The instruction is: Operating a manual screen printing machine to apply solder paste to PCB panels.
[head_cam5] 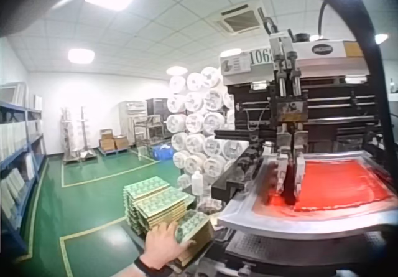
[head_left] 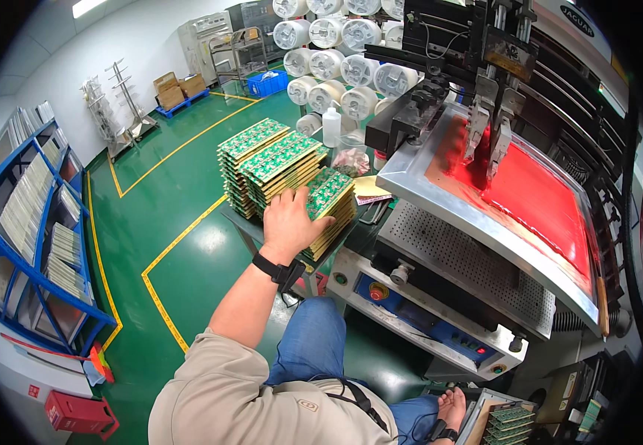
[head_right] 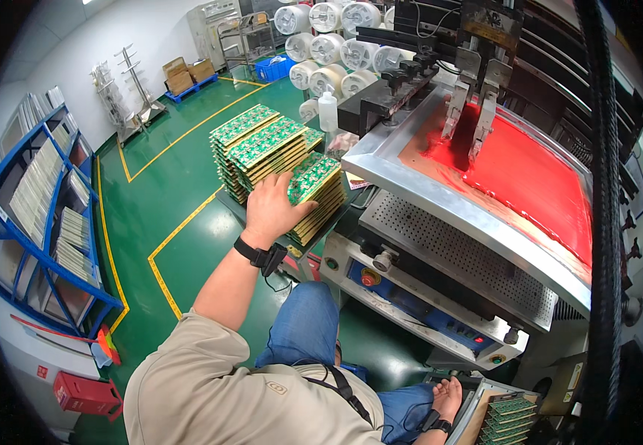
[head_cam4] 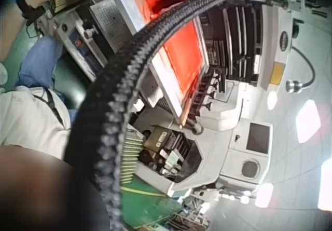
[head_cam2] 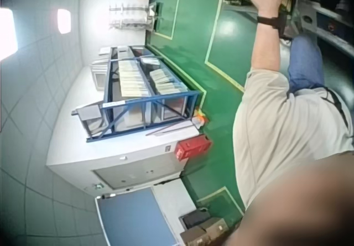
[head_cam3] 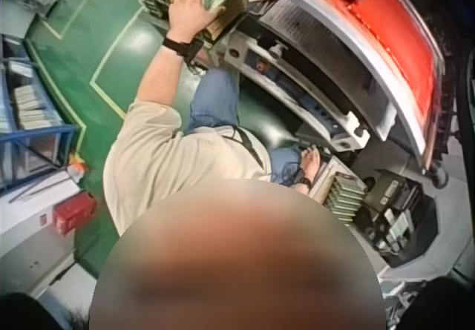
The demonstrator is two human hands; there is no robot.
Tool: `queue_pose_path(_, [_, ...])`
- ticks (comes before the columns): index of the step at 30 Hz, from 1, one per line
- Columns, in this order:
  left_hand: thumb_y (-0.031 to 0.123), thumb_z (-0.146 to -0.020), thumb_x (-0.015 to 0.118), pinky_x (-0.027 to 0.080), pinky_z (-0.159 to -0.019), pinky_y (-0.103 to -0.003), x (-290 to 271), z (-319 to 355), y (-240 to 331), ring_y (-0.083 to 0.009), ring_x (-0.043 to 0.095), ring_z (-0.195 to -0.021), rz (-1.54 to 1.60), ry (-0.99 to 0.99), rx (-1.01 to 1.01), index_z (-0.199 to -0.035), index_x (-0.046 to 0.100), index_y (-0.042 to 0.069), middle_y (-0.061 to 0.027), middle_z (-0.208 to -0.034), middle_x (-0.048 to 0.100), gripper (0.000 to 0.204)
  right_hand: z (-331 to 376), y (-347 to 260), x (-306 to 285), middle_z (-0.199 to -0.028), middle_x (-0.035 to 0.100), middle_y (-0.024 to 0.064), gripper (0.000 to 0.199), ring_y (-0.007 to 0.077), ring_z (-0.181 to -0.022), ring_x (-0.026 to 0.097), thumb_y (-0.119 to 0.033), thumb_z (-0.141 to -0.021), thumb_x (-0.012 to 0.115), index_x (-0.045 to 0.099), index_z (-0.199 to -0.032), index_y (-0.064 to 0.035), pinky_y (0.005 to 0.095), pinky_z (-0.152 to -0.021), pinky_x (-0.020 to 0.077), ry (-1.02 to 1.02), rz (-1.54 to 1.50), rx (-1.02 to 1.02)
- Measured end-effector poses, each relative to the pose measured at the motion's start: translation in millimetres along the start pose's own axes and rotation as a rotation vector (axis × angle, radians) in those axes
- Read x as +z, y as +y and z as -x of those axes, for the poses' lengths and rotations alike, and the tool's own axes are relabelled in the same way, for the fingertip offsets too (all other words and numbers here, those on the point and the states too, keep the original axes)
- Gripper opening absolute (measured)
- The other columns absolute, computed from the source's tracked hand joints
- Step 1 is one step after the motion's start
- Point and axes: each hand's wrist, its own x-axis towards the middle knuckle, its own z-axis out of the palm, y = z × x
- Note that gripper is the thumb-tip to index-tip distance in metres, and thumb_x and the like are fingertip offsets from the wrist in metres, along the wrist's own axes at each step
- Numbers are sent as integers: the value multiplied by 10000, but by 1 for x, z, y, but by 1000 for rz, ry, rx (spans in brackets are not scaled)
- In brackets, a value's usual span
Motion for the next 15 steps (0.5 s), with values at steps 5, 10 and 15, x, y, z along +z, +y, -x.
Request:
queue_pose_path(5, [476,-702,807,500,-867,-434,-26,-3,-2,-330,609,-1026,-39,96,87,-1159,639,49,-133,-1056,641,648,0,0,-2,-920,649,89,279,194,-748,618,-222,-1004,576,517,-1238,-81,319,-649,553,-6,-8,-4])
queue_pose_path(10, [491,-711,799,485,-922,-442,-58,-59,-42,-337,592,-1089,-47,284,126,-1156,654,69,-136,-1093,647,631,1,0,-2,-904,650,69,242,192,-751,616,-233,-995,578,549,-1194,-98,320,-647,544,-17,7,-19])
queue_pose_path(15, [541,-725,771,452,-1019,-455,-58,-96,-68,-370,566,-1176,-128,-193,-19,-1274,611,103,-178,-1206,649,720,-5,1,-4,-920,649,87,246,198,-744,620,-205,-998,582,522,-1210,-94,325,-637,555,-17,-48,-11])
